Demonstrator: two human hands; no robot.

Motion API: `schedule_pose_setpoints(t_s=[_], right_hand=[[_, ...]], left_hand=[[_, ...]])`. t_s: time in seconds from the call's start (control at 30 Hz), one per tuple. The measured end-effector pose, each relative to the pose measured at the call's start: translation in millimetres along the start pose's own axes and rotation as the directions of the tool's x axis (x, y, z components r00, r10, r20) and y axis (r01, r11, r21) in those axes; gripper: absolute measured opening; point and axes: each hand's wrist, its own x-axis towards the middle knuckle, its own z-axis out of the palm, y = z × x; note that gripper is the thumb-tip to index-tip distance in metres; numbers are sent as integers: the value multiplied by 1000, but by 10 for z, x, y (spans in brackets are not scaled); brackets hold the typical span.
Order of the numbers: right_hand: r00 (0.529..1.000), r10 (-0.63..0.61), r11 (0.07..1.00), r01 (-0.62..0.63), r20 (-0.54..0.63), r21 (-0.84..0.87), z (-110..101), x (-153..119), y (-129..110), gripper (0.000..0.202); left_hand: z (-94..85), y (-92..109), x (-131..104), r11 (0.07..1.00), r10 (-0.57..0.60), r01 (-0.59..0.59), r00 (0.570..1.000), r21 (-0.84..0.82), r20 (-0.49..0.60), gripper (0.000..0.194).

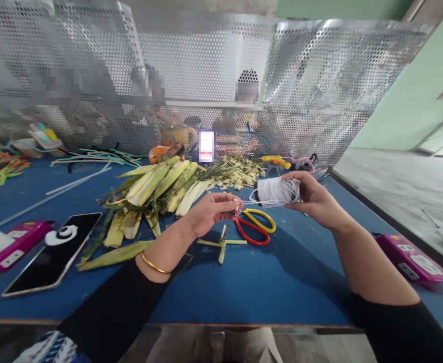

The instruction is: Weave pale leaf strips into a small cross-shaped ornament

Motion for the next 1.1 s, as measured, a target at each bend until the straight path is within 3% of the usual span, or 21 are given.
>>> schedule_pose_setpoints(t_s=[0.33,0.57,0.7,0.9,1.1], right_hand=[[1000,-24,1000,24,-11,17,-22,6,17,49],[999,-39,999,39,-21,-13,-14,-2,11,49],[999,-54,998,54,2,-8,18,-8,23,48],[986,-146,989,148,78,-21,109,-12,18,45],[967,-221,966,235,127,-110,164,-8,8,43]], left_hand=[[14,11,-3,1000,-5,4,998,-14,-65,12],[1,-8,44,998,57,-62,968,-14,-245,16],[20,-21,38,998,40,-32,984,47,-172,19],[60,-119,39,955,47,-22,996,297,-77,15],[68,-168,66,744,309,-184,947,642,-87,7]])
